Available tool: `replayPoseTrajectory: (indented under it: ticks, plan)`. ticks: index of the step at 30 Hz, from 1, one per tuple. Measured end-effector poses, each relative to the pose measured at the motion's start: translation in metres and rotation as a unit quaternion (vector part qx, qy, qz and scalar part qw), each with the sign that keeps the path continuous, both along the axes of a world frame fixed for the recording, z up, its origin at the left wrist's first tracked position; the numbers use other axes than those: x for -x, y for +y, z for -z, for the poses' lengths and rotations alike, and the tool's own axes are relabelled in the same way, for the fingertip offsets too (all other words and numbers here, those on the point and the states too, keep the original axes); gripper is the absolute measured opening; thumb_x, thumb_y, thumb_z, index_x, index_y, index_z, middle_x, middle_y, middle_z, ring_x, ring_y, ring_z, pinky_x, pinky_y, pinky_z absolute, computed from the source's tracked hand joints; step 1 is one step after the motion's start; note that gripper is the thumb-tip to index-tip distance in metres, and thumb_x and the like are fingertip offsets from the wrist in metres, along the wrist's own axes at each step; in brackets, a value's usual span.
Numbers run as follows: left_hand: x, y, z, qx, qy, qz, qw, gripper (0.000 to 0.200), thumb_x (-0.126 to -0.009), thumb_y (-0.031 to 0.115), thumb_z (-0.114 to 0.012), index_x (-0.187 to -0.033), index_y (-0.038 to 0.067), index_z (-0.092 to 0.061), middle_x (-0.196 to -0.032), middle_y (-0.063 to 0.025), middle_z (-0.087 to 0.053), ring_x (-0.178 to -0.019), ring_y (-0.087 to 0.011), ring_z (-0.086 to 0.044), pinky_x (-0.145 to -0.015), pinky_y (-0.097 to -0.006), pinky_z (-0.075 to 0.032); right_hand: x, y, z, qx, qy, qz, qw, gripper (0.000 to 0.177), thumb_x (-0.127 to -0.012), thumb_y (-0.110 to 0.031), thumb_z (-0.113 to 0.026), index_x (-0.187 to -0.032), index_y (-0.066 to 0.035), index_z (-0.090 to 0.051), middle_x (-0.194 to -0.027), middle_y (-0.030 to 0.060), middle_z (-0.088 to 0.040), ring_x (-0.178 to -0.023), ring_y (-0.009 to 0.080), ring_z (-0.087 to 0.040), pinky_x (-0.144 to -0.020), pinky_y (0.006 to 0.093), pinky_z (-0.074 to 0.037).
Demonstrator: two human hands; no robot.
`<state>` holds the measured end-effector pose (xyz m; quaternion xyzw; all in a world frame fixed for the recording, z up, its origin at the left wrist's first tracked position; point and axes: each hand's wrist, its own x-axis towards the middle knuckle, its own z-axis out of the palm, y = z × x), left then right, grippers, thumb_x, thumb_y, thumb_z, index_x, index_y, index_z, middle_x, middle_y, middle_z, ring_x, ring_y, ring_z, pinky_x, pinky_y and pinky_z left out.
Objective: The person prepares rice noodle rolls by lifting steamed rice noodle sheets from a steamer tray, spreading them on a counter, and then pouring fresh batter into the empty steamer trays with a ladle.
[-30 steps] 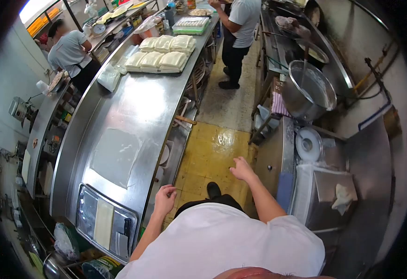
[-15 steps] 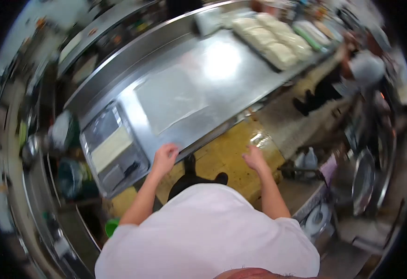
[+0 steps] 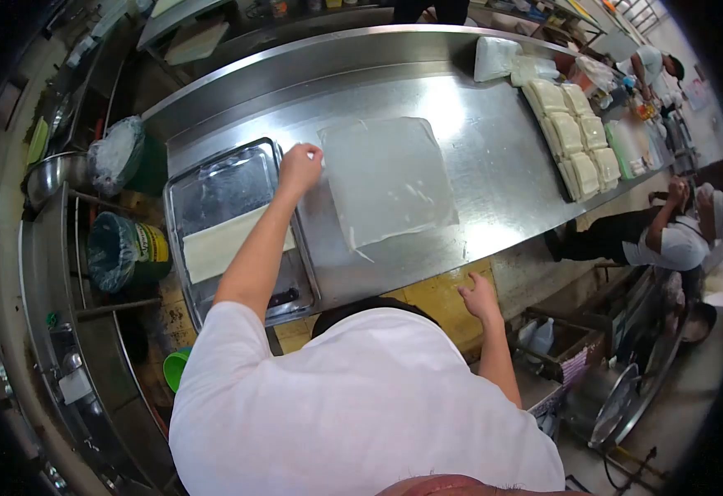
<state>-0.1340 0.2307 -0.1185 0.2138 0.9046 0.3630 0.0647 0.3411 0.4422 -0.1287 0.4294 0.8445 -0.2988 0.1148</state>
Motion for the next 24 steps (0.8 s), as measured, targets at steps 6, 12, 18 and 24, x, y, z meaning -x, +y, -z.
replayPoseTrajectory:
  ticks: [6,12,18,24]
  plan:
    - [0.068,0.042,0.02,0.068,0.009,0.032,0.997,0.029,-0.085,0.025,-0.066,-0.098,0.0,-0.074,-0.099,-0.0247,-0.071,-0.096,-0.0417,-0.068,-0.085,-0.047,-0.054,0.008,0.002,-0.012,0.031,-0.029,0.04,0.998,0.057,-0.087,-0.025,-0.07,-0.134,0.004,-0.056,-0.133,0.0275,-0.058,-0.128,0.0397,-0.053,-0.108,0.0442,-0.042]
    - [0.093,0.065,0.038,0.22,0.006,0.067,0.973,0.04,-0.081,0.036,-0.069,-0.096,0.0,-0.073,-0.103,-0.0248,-0.07,-0.099,-0.0411,-0.067,-0.089,-0.0482,-0.053,0.001,0.013,0.001,0.007,-0.057,0.044,0.997,0.057,-0.087,-0.026,-0.069,-0.133,0.004,-0.057,-0.131,0.0289,-0.059,-0.125,0.0415,-0.055,-0.108,0.0434,-0.044]
    - [0.083,0.074,0.03,0.221,0.008,0.037,0.975,0.035,-0.081,0.032,-0.072,-0.099,0.003,-0.071,-0.103,-0.0212,-0.071,-0.099,-0.039,-0.068,-0.09,-0.0453,-0.053,0.008,0.036,-0.011,0.036,-0.056,0.029,0.997,0.055,-0.089,-0.024,-0.064,-0.134,0.006,-0.054,-0.133,0.0293,-0.057,-0.126,0.0412,-0.055,-0.107,0.0449,-0.045]
    - [0.088,0.087,0.032,0.251,-0.024,0.031,0.967,0.034,-0.079,0.03,-0.076,-0.1,0.004,-0.071,-0.103,-0.0197,-0.073,-0.1,-0.0374,-0.069,-0.089,-0.0444,-0.054,-0.006,0.054,0.003,0.055,-0.051,0.047,0.996,0.054,-0.088,-0.024,-0.064,-0.133,0.006,-0.055,-0.13,0.0303,-0.059,-0.123,0.0424,-0.056,-0.105,0.0455,-0.046]
